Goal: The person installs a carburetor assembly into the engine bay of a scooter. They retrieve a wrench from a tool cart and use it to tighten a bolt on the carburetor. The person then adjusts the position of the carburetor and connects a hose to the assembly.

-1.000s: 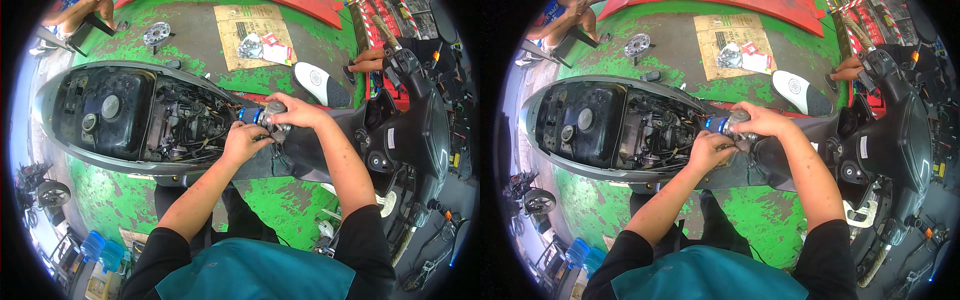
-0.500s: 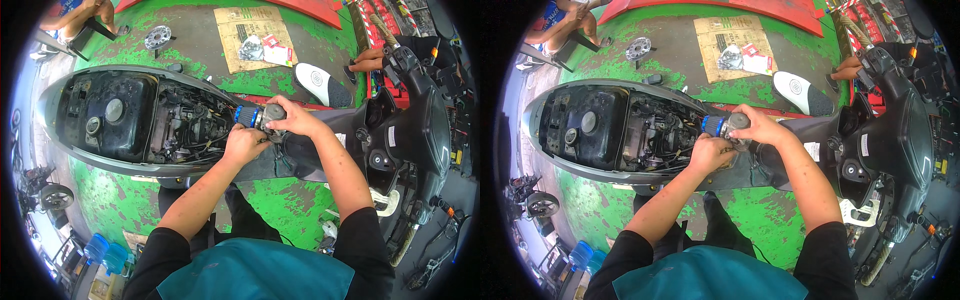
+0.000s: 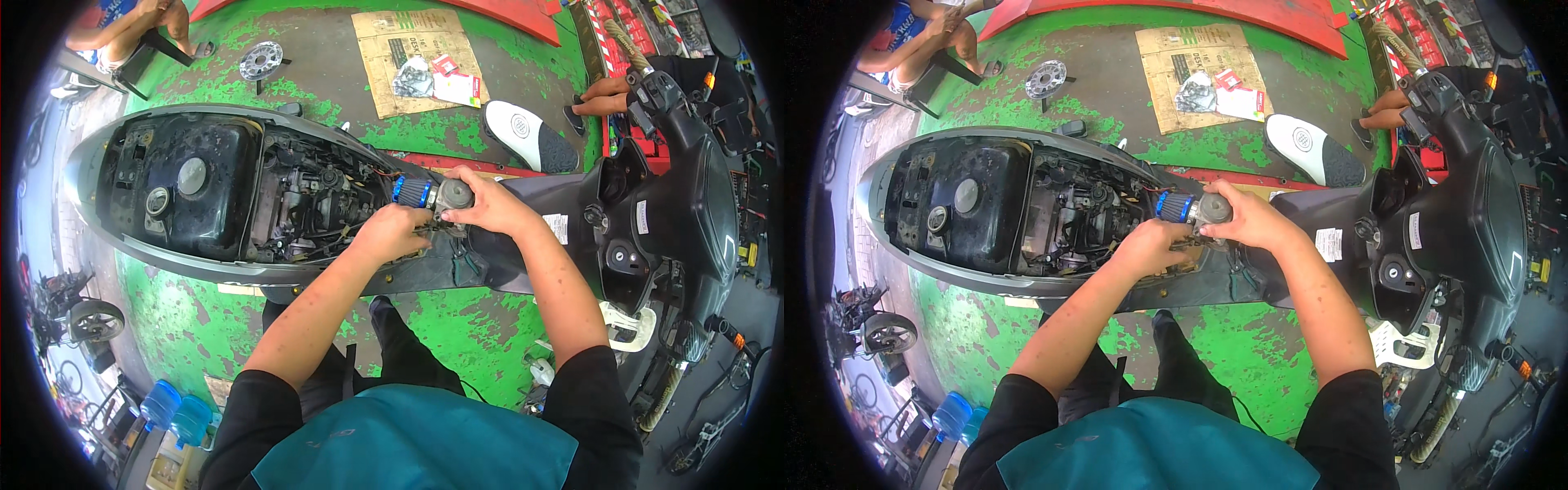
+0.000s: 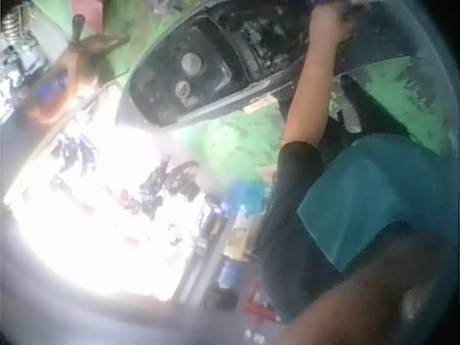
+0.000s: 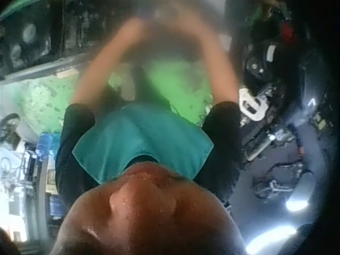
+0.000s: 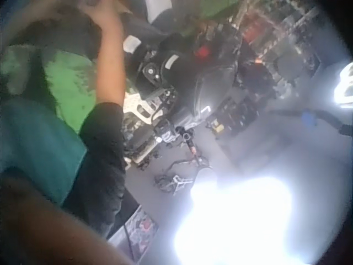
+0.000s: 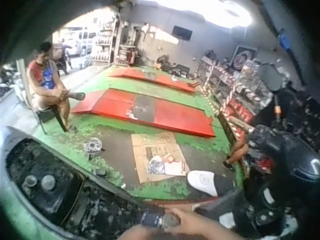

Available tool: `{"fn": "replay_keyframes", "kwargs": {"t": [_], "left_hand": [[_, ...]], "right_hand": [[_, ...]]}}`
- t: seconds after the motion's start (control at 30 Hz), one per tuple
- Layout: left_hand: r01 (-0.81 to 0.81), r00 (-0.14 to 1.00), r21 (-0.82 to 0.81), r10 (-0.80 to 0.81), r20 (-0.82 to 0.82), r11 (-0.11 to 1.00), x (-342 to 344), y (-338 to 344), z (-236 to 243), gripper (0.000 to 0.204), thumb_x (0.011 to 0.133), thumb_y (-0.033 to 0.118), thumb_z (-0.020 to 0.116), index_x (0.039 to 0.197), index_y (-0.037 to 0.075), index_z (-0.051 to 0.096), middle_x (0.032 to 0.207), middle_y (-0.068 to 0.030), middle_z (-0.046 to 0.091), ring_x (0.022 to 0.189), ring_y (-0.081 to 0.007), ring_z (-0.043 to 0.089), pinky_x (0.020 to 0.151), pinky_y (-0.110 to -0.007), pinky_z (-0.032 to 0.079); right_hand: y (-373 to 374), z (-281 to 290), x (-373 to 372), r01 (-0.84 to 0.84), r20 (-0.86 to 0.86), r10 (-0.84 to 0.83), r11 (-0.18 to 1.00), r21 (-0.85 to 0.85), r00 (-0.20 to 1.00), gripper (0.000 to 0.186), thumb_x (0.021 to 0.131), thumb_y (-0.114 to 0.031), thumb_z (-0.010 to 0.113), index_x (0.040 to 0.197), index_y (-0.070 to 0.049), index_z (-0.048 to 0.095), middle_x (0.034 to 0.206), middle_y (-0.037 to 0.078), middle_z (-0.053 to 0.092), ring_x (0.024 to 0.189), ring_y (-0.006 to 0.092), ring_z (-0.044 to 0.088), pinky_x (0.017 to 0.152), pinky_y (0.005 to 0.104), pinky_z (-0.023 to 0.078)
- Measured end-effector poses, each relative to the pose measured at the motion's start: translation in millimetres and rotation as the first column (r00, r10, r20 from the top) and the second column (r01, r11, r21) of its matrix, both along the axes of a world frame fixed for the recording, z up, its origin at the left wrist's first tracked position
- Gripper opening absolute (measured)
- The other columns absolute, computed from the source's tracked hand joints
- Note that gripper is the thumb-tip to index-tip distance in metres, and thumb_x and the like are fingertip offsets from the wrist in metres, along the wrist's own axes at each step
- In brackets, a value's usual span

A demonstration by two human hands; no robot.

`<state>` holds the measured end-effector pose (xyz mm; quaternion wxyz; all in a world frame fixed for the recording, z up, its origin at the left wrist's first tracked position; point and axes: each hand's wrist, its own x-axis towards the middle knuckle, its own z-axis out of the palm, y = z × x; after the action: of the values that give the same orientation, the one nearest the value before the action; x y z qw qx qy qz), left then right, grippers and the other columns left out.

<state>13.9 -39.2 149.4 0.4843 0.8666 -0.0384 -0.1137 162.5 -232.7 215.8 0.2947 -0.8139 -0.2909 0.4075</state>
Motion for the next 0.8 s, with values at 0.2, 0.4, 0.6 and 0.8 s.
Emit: {"fn": "replay_keyframes", "kwargs": {"t": [0.2,0.4,0.6,0.8], "left_hand": [[0.07,0.994,-0.025,-0.067,0.086,0.997,-1.6,13.1,-14.8,0.024,0.081,0.015,0.08,0.101,0.005,0.072,0.1,-0.0159,0.076,0.093,-0.0376,0.072,0.085,-0.047,0.056],[0.081,0.975,0.118,-0.103,0.196,0.99,2.4,33.0,3.2,0.025,0.081,0.023,0.081,0.1,0.008,0.074,0.094,-0.0115,0.074,0.096,-0.0309,0.069,0.102,-0.047,0.047],[0.158,0.98,0.13,-0.171,0.098,0.979,-2.6,35.4,-7.5,0.024,0.097,0.03,0.069,0.105,0.009,0.076,0.104,-0.0098,0.07,0.113,-0.0283,0.062,0.102,-0.045,0.04],[0.289,0.957,0.287,-0.27,-0.106,0.913,-1.5,36.5,-2.3,0.022,0.101,0.028,0.064,0.109,0.012,0.076,0.106,-0.007,0.07,0.115,-0.0249,0.061,0.1,-0.047,0.037]], "right_hand": [[13.7,2.6,3.8,-0.129,0.175,0.141,0.989,-0.078,0.974,0.073,0.079,-0.033,0.089,0.139,-0.008,0.054,0.121,0.023,0.072,0.117,0.0409,0.068,0.097,0.0475,0.054],[30.8,9.1,8.6,-0.23,0.265,0.267,0.96,-0.161,0.927,0.072,0.078,-0.034,0.088,0.138,-0.01,0.054,0.127,0.022,0.07,0.119,0.0438,0.066,0.099,0.0509,0.053],[37.0,10.4,6.2,-0.282,0.299,0.337,0.936,-0.212,0.893,0.074,0.078,-0.033,0.088,0.141,-0.011,0.054,0.137,0.02,0.066,0.124,0.0431,0.064,0.104,0.0498,0.052],[41.3,14.1,4.1,-0.278,0.285,0.325,0.941,-0.191,0.902,0.073,0.079,-0.032,0.088,0.14,-0.01,0.054,0.137,0.02,0.065,0.124,0.0428,0.064,0.105,0.0496,0.052]]}}
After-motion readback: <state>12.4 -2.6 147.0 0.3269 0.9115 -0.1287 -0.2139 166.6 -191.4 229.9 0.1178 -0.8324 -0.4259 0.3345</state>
